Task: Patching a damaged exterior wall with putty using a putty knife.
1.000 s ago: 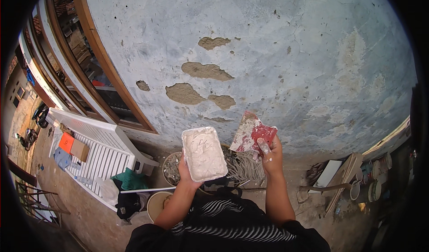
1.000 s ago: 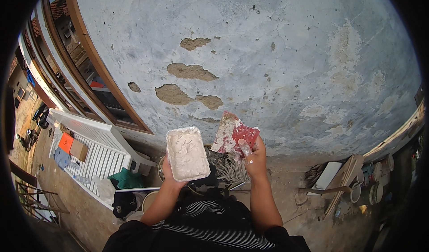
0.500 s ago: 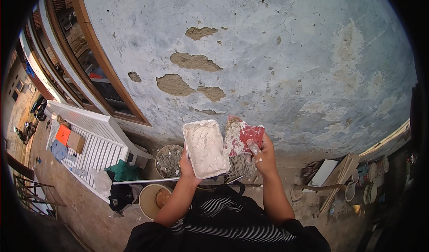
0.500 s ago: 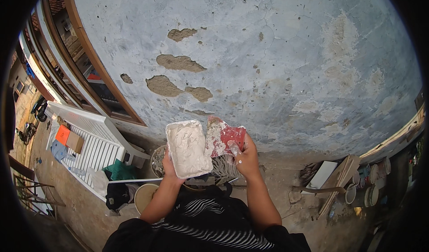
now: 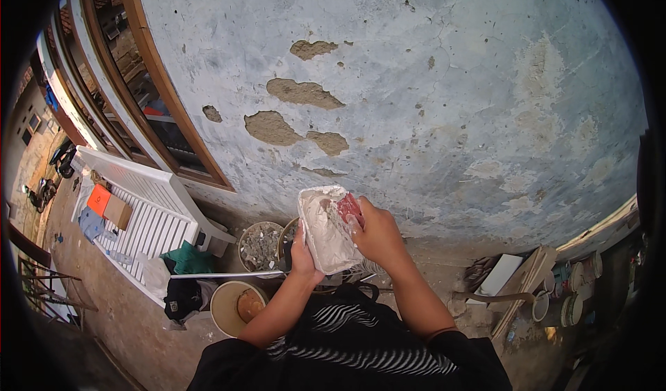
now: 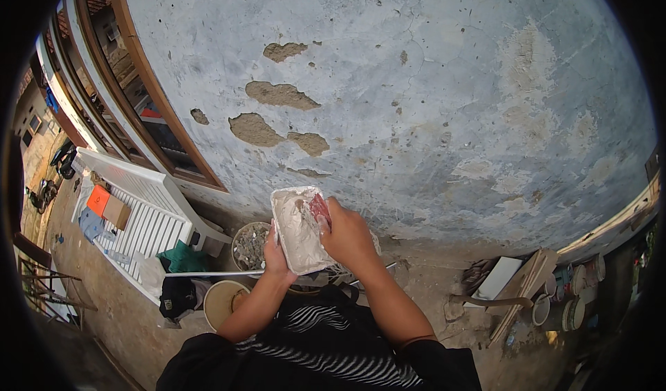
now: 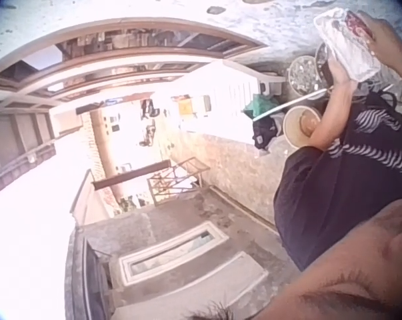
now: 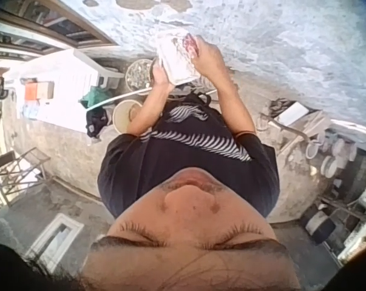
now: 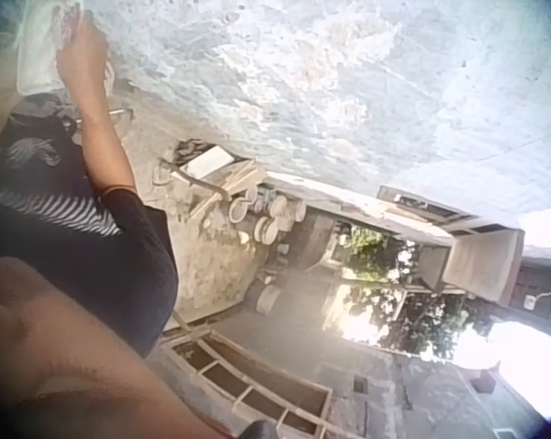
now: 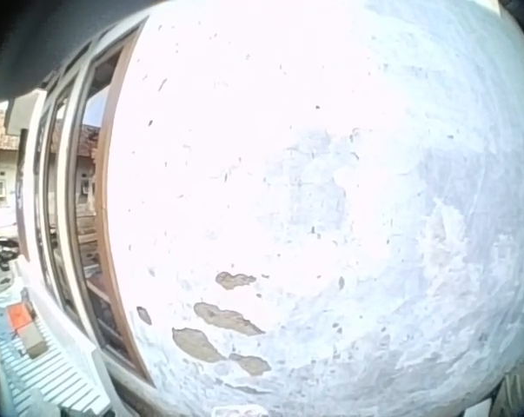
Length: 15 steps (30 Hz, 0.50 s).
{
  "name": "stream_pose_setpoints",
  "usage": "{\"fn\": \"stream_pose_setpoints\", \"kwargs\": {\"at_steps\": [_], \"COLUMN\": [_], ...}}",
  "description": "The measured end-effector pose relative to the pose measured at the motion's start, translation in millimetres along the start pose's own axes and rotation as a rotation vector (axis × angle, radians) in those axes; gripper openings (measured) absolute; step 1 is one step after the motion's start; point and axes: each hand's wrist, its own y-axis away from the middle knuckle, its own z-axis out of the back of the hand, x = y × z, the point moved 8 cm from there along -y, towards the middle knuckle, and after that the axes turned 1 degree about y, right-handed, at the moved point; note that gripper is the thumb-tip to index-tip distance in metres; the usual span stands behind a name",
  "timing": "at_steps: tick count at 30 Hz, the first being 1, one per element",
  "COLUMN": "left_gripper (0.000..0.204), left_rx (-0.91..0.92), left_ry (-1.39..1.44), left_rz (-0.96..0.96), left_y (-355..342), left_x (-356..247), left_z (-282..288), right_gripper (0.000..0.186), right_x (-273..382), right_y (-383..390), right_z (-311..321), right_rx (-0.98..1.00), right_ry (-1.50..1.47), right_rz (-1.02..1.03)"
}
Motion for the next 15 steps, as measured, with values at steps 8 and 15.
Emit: {"fn": "stream_pose_setpoints", "kwargs": {"at_steps": [8,15], "left_gripper": [0.06,0.063], "left_rx": [-0.109,-0.227], "left_ry": [-0.126,-0.169], "left_rz": [-0.008,-0.051], "left_y": [-11.3,-10.5], "left_x": [14.0,13.9], "left_z": [24.4,47.9], "right_gripper": [0.015,0.03], "right_x": [9.3,-42.3], "right_y": [-4.6,-11.1], "right_z": [-33.8,-84.1], "right_rx": [0.084,0.217], "right_ry": [-0.134,-0.844], "right_rz": [-0.017,-0.211]}}
